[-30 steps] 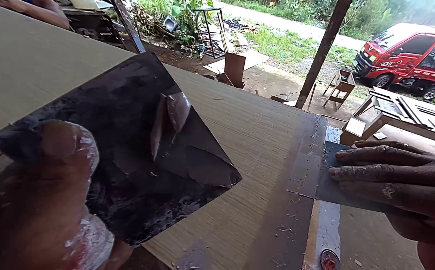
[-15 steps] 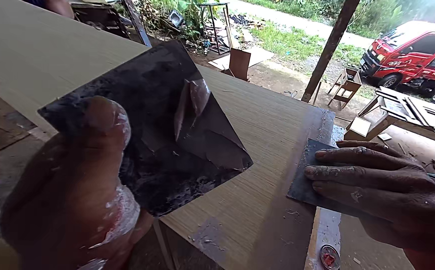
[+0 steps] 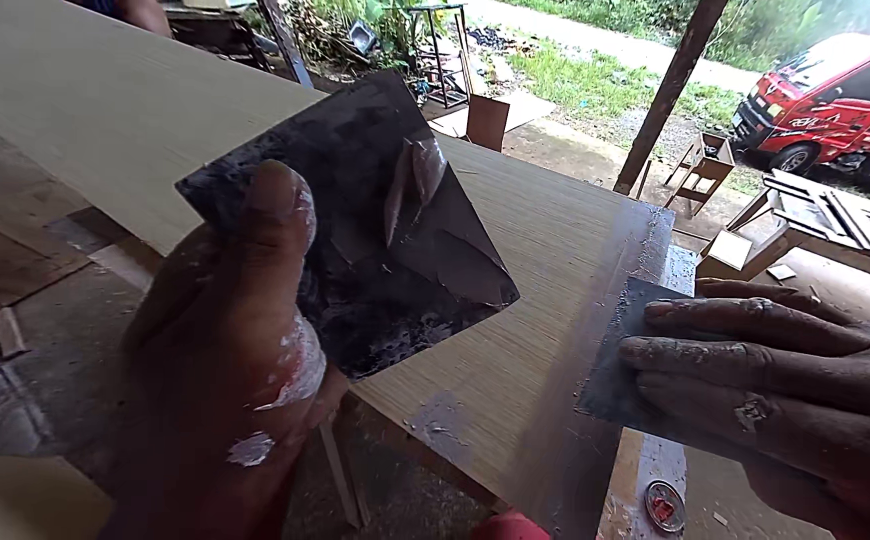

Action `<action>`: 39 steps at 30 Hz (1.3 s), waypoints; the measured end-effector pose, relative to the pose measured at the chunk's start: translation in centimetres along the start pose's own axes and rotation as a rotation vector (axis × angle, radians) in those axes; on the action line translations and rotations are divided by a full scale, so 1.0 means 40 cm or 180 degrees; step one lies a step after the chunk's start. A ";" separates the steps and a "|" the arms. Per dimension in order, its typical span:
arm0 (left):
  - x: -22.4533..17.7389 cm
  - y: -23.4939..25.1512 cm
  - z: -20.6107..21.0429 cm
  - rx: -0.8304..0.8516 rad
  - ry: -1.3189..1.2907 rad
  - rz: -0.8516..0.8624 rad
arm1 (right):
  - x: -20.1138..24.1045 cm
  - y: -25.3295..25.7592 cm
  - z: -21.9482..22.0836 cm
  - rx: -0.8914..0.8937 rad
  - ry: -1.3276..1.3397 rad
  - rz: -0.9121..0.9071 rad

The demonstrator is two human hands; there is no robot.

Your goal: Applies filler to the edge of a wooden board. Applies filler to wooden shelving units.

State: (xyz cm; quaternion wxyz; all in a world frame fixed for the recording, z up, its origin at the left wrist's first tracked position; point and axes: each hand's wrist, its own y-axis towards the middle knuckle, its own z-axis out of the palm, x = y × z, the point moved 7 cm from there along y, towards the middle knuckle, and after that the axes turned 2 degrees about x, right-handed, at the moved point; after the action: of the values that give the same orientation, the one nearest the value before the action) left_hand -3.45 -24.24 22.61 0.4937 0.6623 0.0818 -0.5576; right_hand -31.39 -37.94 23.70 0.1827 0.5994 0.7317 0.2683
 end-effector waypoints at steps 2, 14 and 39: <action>-0.001 0.000 -0.001 -0.0041 -0.0008 -0.0009 | 0.009 0.016 0.022 0.0069 -0.0024 -0.0055; -0.012 -0.003 0.015 0.0009 0.0044 -0.0254 | 0.009 -0.070 -0.051 0.0025 -0.0013 0.0232; -0.022 0.009 0.032 0.0088 -0.0170 -0.0291 | 0.135 0.013 0.016 -0.0014 0.0090 0.0010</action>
State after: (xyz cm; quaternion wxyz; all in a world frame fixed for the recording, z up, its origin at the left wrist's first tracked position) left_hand -4.37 -24.99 23.69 0.4606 0.6495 0.0911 -0.5980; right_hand -31.76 -32.48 23.80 0.1732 0.5963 0.7327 0.2787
